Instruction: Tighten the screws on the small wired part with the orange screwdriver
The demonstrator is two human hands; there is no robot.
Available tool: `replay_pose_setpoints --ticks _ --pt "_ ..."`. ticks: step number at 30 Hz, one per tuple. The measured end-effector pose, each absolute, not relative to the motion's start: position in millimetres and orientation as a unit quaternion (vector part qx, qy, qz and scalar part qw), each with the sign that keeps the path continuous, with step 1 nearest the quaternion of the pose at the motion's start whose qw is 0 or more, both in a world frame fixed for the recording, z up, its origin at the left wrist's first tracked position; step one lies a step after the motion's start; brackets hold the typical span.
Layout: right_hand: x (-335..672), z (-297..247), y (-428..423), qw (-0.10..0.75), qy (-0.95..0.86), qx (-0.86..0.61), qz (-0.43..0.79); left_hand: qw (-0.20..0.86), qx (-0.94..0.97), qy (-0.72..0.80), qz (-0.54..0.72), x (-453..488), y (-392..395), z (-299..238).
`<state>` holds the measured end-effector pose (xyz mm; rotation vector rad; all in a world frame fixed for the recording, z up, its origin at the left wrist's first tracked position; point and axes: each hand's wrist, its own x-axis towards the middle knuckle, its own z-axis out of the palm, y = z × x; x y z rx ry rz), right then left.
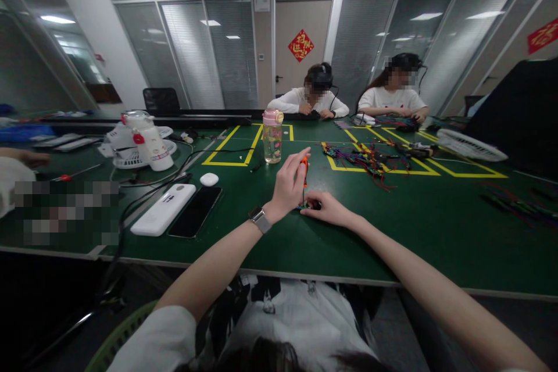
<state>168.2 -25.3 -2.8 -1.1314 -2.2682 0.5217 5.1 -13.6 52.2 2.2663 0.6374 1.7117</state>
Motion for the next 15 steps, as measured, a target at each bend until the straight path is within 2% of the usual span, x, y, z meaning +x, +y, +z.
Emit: replay_pose_setpoints --ticks 5,10,15 --pt "168.5 -7.6 -24.1 0.279 -0.864 -0.402 0.119 0.101 0.764 0.239 0.59 5.3 -10.9 52.5" --pt "167.9 -10.7 -23.0 0.223 -0.88 -0.412 0.074 0.071 0.757 0.242 0.603 5.2 -13.3 53.7" --pt "165.6 -12.6 -21.0 0.18 -0.895 -0.402 0.067 0.1 0.765 0.227 0.595 3.7 -12.3 51.4"
